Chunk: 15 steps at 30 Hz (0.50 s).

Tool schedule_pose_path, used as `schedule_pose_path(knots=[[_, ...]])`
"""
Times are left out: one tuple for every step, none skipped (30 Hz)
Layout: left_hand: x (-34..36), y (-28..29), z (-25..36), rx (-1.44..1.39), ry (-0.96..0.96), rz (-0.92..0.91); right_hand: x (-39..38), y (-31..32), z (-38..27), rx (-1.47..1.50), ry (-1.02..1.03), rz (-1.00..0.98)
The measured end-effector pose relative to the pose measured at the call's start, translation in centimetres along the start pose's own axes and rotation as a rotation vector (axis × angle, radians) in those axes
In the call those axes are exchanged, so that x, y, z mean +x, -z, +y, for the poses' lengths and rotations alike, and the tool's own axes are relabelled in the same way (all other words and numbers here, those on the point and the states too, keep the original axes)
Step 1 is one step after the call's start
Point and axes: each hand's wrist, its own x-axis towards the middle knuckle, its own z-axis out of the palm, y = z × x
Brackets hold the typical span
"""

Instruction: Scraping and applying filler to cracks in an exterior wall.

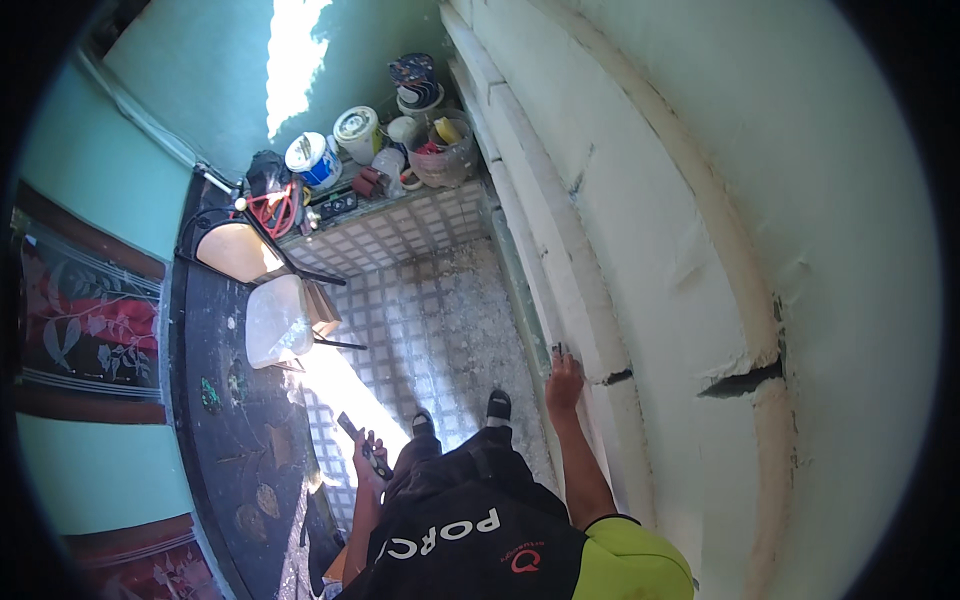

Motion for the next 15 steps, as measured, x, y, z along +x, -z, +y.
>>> schedule_pose_path(knots=[[0.6,0.1,0.0,0.023,0.002,-0.005,0.6,-0.6,-0.2,0.013,0.007,0.038],[1.0,0.4,-0.2,0.041,0.000,-0.027,1.7,-1.4,-0.6,0.007,0.023,0.086],[1.4,0.4,-0.4,0.060,0.015,-0.050,3.3,-2.3,-1.0,0.009,0.025,0.098],[1.2,0.0,-0.5,0.089,0.018,-0.056,5.3,-2.9,-1.3,0.001,0.013,0.080],[1.3,-0.5,-0.4,0.119,0.022,-0.062,7.3,-3.3,-1.6,-0.007,0.000,0.061],[1.4,-0.5,-0.2,0.144,0.041,-0.087,9.0,-3.4,-2.3,0.052,-0.041,0.068],[1.4,-0.8,0.0,0.166,0.060,-0.111,10.0,-3.4,-2.8,0.050,-0.029,0.067],[1.4,-1.2,0.1,0.171,0.082,-0.102,10.7,-3.5,-3.3,0.004,-0.062,0.042],[1.7,-1.0,0.4,0.166,0.077,-0.101,11.2,-3.9,-4.1,-0.035,-0.098,0.019],[2.0,-0.8,0.6,0.193,0.072,-0.116,10.6,-4.1,-3.9,-0.014,-0.081,0.033],[2.2,-0.7,0.8,0.223,0.068,-0.132,9.5,-3.8,-3.4,-0.011,-0.079,0.035],[2.1,-0.7,1.3,0.216,0.068,-0.132,8.2,-3.7,-3.0,-0.010,-0.076,0.006],[2.0,-1.0,1.6,0.220,0.068,-0.139,6.5,-3.5,-2.4,-0.013,-0.079,-0.024],[1.6,-1.0,1.9,0.208,0.044,-0.105,4.6,-2.9,-2.2,-0.026,-0.062,-0.031],[1.5,-1.0,2.2,0.195,0.019,-0.073,3.1,-2.1,-2.1,-0.038,-0.044,-0.035]])
